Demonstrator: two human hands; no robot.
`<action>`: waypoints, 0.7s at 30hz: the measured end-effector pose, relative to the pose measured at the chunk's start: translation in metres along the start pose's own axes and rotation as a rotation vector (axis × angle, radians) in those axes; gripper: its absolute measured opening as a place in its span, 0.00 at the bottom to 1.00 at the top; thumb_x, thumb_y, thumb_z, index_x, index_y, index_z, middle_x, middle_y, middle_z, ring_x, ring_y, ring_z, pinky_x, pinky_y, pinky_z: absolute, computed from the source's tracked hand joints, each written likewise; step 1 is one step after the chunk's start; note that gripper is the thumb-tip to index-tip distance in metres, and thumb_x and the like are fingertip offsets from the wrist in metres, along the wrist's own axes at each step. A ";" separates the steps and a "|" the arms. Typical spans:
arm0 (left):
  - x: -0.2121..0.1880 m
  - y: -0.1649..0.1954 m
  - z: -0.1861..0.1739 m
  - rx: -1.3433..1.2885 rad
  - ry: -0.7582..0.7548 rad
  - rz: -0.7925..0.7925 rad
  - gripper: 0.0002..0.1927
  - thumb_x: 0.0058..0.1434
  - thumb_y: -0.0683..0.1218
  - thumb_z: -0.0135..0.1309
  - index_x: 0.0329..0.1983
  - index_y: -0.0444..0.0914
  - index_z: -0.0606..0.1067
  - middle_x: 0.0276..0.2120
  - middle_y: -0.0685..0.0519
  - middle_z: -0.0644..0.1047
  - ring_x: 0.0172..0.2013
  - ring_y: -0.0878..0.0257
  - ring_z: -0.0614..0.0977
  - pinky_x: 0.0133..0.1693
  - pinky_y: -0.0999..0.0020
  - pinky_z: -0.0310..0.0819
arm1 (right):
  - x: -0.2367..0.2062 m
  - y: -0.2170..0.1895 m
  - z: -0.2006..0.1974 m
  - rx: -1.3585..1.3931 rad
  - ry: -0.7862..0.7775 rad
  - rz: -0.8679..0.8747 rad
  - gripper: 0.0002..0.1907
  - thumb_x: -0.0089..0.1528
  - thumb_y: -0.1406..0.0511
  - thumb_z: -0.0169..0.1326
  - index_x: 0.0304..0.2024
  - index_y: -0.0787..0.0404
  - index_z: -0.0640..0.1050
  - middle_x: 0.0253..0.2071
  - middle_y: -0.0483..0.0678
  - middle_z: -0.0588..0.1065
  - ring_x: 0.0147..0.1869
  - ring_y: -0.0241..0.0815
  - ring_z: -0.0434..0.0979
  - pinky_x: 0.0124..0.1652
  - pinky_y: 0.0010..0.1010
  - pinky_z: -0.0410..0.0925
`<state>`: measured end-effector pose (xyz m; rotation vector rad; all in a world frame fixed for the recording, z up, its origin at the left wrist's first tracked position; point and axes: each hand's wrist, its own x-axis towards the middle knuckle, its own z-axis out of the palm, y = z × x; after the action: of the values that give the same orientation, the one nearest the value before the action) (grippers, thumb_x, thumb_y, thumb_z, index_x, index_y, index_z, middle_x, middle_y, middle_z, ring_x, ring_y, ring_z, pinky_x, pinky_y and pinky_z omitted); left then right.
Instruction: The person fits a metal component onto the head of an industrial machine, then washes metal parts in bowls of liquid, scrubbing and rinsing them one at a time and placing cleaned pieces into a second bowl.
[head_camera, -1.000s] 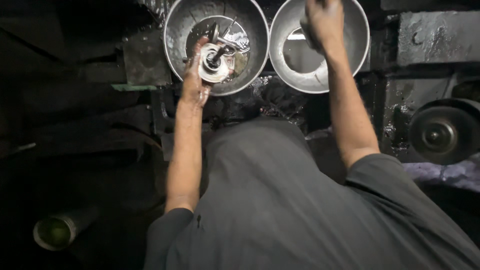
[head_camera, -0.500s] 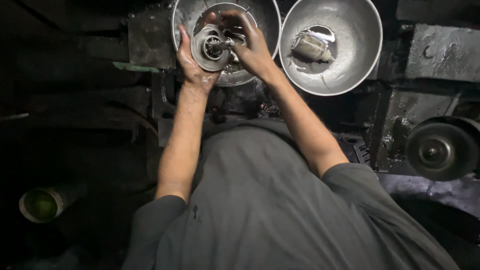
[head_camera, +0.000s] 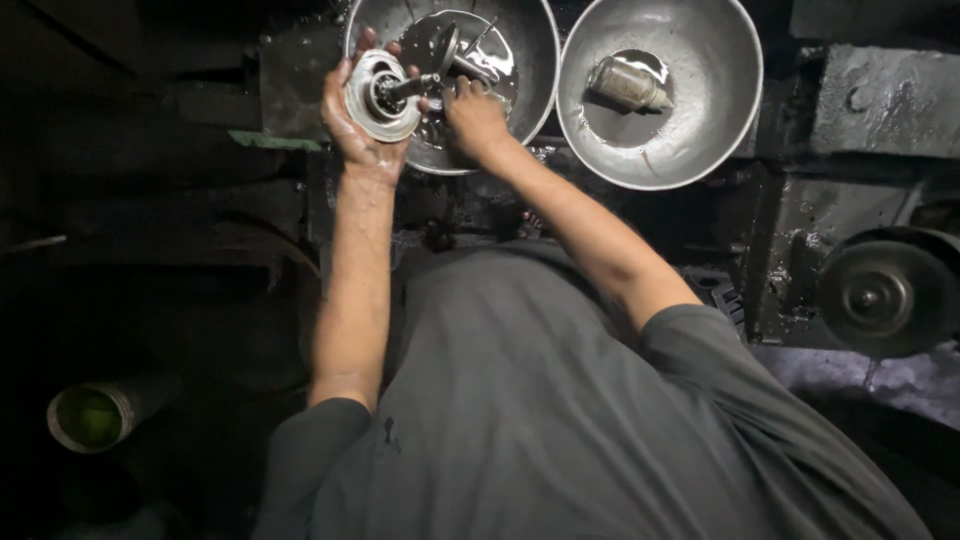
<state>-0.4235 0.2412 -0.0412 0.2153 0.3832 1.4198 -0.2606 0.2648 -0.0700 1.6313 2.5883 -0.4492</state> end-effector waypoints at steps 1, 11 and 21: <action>0.000 0.004 0.003 0.017 -0.011 0.018 0.25 0.68 0.56 0.44 0.63 0.39 0.70 0.49 0.45 0.77 0.43 0.49 0.84 0.34 0.50 0.85 | 0.001 -0.003 0.001 0.016 0.009 0.000 0.31 0.54 0.67 0.64 0.59 0.64 0.72 0.64 0.64 0.68 0.67 0.64 0.69 0.54 0.54 0.70; -0.006 0.008 -0.007 0.465 0.172 0.083 0.25 0.72 0.58 0.45 0.63 0.39 0.71 0.50 0.48 0.76 0.41 0.58 0.82 0.31 0.63 0.83 | -0.008 0.093 -0.048 0.832 0.469 0.022 0.14 0.67 0.67 0.58 0.54 0.61 0.75 0.46 0.52 0.81 0.50 0.47 0.84 0.48 0.38 0.75; 0.037 -0.041 -0.011 0.105 0.011 -0.076 0.30 0.65 0.64 0.38 0.60 0.40 0.71 0.48 0.46 0.79 0.42 0.51 0.84 0.40 0.53 0.84 | -0.046 -0.032 -0.047 0.535 0.687 -0.373 0.37 0.45 0.71 0.65 0.56 0.71 0.70 0.49 0.62 0.75 0.51 0.65 0.76 0.49 0.44 0.70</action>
<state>-0.3864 0.2707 -0.0710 0.2756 0.4713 1.3284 -0.2637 0.2247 -0.0088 1.6439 3.5659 -0.7685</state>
